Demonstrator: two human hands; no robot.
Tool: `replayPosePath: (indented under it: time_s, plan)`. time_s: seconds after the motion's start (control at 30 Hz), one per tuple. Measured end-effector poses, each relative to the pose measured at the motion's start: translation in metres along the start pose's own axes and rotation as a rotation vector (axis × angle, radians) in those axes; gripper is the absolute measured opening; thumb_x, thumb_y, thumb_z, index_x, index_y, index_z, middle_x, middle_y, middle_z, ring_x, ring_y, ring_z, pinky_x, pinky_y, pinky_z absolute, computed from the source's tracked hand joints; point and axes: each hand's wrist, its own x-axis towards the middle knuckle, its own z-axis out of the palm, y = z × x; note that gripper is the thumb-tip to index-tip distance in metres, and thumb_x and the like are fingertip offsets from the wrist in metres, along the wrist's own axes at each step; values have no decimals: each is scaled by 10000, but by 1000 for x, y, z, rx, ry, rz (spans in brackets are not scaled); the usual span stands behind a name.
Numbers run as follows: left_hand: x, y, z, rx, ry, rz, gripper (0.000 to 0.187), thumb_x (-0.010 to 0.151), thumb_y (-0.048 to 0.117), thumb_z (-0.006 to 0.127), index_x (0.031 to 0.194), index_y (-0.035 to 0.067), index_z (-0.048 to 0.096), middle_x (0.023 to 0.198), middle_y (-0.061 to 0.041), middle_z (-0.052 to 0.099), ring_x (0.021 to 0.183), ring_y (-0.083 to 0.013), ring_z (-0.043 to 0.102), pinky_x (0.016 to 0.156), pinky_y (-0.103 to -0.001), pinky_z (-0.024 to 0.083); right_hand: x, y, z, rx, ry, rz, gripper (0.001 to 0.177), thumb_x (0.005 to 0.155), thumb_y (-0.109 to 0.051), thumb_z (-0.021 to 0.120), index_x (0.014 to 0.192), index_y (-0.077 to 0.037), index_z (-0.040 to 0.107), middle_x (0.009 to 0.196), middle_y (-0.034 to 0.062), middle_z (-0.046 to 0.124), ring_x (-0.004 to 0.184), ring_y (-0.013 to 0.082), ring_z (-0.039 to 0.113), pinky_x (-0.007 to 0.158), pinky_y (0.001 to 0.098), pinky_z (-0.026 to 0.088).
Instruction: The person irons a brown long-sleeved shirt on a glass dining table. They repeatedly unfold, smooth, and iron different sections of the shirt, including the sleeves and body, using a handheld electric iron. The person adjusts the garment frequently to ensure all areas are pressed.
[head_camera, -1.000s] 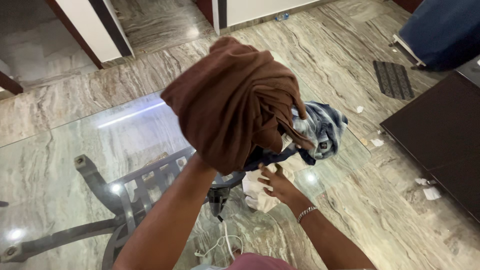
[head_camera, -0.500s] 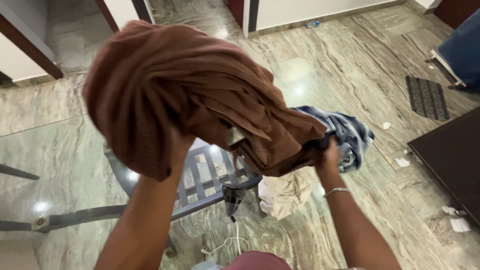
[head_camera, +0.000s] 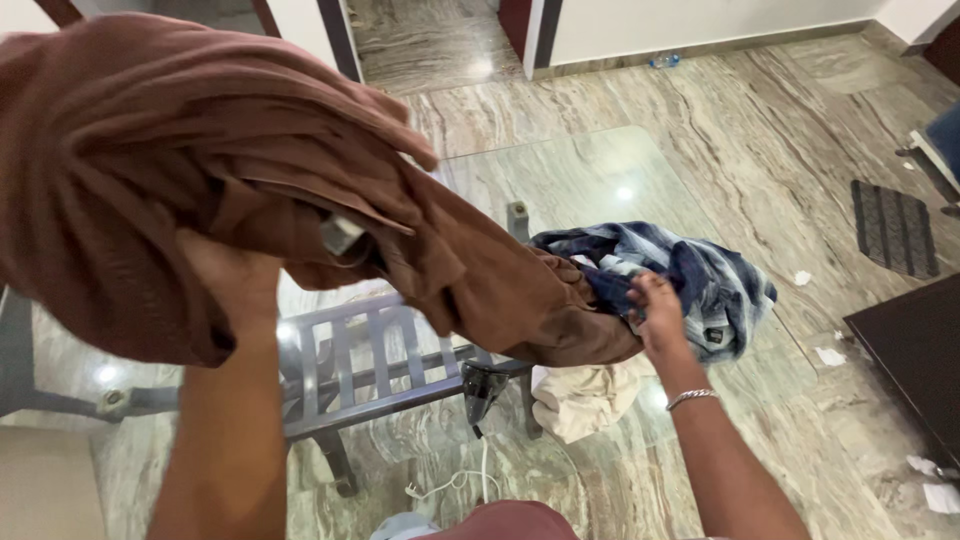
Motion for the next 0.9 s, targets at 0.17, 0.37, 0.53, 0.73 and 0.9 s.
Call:
replayPosePath:
  time_s: [0.17, 0.37, 0.53, 0.73, 0.9]
  plan:
    - [10, 35, -66, 30, 138, 151, 677, 846, 310, 767, 1358, 29, 426, 1205, -234, 706, 1106, -330, 703, 922, -447, 556, -20, 38, 48, -276, -168, -7, 138, 1004, -249, 642, 1115, -169, 656, 975, -58, 674, 845, 60, 616, 712, 251, 467]
    - [0, 61, -134, 95, 270, 277, 622, 856, 300, 756, 1334, 22, 470, 1189, -236, 717, 1089, -327, 714, 907, -448, 563, -63, 29, 115, -325, -580, -278, 177, 1019, -212, 634, 1091, -52, 654, 931, -8, 661, 845, 77, 610, 753, 256, 488]
    - [-7, 68, -172, 178, 347, 351, 579, 865, 291, 747, 1314, 16, 507, 1175, -238, 726, 1074, -325, 723, 894, -448, 570, -134, -57, 168, -350, -810, -373, 201, 1037, -192, 626, 1118, -13, 668, 912, 1, 629, 860, 78, 575, 796, 254, 480]
    - [-40, 48, -198, 364, 385, 394, 529, 876, 281, 736, 1290, 8, 551, 1159, -240, 737, 1057, -322, 733, 879, -449, 577, -273, -218, 178, -327, -1166, -867, 499, 1008, -476, 625, 1228, -29, 646, 904, 34, 612, 847, 140, 569, 801, 341, 462]
    - [-80, 12, -201, 552, 244, 321, 491, 885, 272, 727, 1270, 2, 588, 1145, -242, 746, 1042, -319, 742, 866, -450, 584, -326, -269, 183, -288, -1211, -1223, 261, 945, -383, 650, 833, -158, 581, 853, -25, 725, 691, 99, 623, 681, 314, 458]
